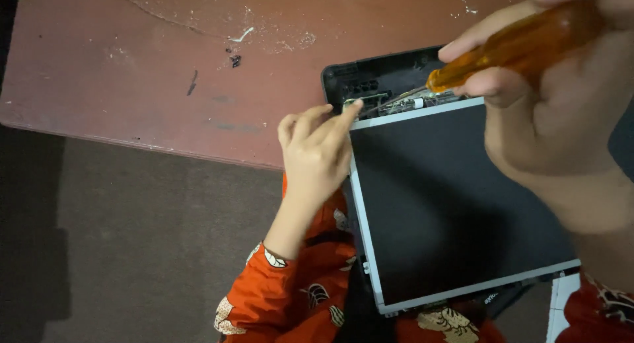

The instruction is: Disassembling and reassembling the plastic bezel of a computer monitor using a screwdriver.

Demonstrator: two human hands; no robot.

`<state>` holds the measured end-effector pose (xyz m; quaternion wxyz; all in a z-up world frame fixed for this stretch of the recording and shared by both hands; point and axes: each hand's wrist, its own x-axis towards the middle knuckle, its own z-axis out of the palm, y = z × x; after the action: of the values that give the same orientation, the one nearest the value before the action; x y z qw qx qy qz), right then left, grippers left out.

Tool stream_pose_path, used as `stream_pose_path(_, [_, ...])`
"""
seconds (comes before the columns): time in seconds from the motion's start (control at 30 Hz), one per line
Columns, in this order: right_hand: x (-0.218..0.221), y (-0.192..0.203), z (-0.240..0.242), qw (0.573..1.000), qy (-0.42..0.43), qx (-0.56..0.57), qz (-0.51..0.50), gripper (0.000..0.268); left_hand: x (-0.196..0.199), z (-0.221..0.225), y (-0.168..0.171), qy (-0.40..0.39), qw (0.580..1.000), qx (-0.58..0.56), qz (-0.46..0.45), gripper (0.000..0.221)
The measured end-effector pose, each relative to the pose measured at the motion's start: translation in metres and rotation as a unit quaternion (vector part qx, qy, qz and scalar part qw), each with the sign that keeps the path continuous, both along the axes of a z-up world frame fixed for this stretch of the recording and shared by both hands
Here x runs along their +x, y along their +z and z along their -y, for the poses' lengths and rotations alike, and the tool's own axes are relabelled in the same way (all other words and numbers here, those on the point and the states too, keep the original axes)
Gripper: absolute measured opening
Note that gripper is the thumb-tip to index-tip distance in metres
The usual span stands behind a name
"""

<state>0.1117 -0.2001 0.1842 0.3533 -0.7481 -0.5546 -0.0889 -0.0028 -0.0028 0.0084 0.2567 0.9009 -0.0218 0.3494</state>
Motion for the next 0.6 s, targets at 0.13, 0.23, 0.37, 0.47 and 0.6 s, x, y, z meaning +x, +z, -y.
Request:
stream_pose_path(0.13, [-0.007, 0.009, -0.013, 0.999, 0.001, -0.031, -0.015, 0.047, -0.002, 0.002, 0.0, 0.025, 0.999, 0.041, 0.021, 0.052])
stream_pose_path(0.23, [-0.007, 0.019, -0.021, 0.999, 0.031, -0.042, -0.015, 0.041, -0.003, 0.0, -0.001, 0.024, 0.999, 0.035, 0.02, 0.048])
stream_pose_path(0.37, [0.005, 0.013, -0.009, 0.994, 0.047, -0.073, -0.069, 0.026, -0.004, -0.002, -0.005, 0.025, 0.999, 0.038, 0.021, 0.05])
stream_pose_path(0.47, [0.014, 0.004, 0.005, 0.956, -0.018, -0.074, -0.284, 0.04, -0.004, -0.002, -0.005, 0.02, 1.0, 0.011, 0.02, 0.047])
stream_pose_path(0.6, [0.016, 0.031, 0.018, 0.979, -0.057, -0.183, -0.074, 0.034, 0.001, 0.001, 0.008, 0.002, 0.996, -0.087, -0.036, 0.033])
